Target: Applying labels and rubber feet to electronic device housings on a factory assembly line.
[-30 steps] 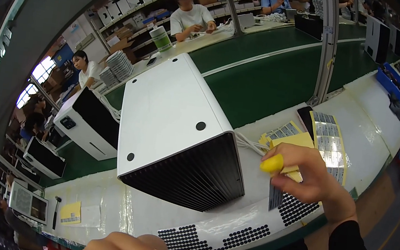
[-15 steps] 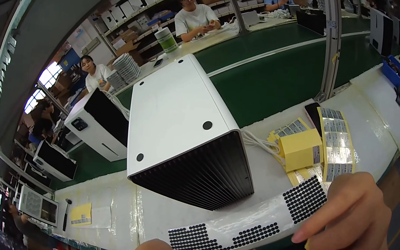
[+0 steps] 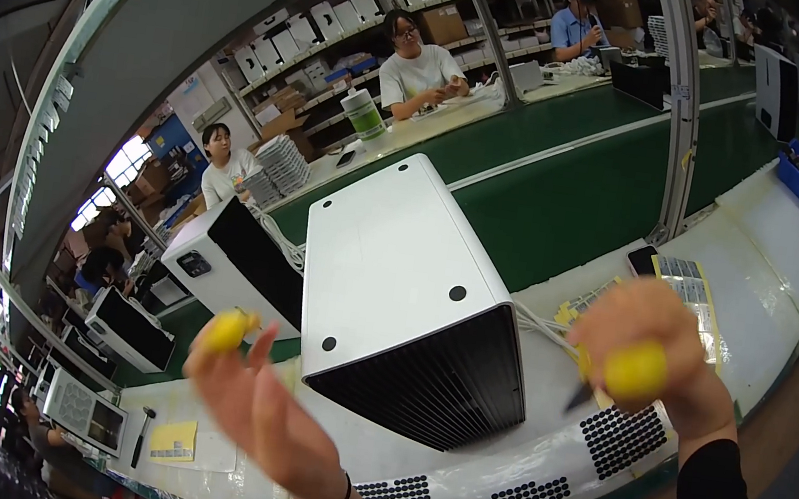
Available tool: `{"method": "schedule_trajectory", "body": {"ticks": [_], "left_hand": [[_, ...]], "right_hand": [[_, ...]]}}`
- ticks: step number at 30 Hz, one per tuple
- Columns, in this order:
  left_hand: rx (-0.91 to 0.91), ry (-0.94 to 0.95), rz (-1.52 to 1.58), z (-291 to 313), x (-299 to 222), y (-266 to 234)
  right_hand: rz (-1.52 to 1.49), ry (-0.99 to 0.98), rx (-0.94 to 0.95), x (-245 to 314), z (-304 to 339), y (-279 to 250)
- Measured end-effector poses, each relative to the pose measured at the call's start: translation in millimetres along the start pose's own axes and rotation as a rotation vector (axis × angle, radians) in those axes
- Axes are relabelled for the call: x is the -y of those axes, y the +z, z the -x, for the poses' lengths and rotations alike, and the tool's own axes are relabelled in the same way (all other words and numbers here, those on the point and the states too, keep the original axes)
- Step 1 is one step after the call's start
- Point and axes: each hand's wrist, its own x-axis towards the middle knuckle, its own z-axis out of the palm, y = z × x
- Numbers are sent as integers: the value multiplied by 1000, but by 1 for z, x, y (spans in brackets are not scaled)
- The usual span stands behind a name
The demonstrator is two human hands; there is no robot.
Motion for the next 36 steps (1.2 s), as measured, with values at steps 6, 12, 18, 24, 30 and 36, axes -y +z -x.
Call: {"method": "schedule_trajectory", "body": {"ticks": [6, 12, 18, 24, 30, 36], "left_hand": [[160, -450, 312, -9, 0, 35], [204, -446, 322, -9, -7, 29], [143, -310, 369, 26, -26, 22], [194, -44, 80, 59, -45, -12], [473, 569, -363, 81, -25, -52], [322, 392, -170, 73, -32, -31]], "right_hand": [[-284, 85, -129, -52, -63, 9], [-358, 207, 129, -72, -110, 34], [-496, 432, 211, -39, -117, 32], [-428, 325, 198, 5, -102, 38], [-471, 244, 171, 21, -92, 41], [-419, 230, 155, 23, -93, 44]]}}
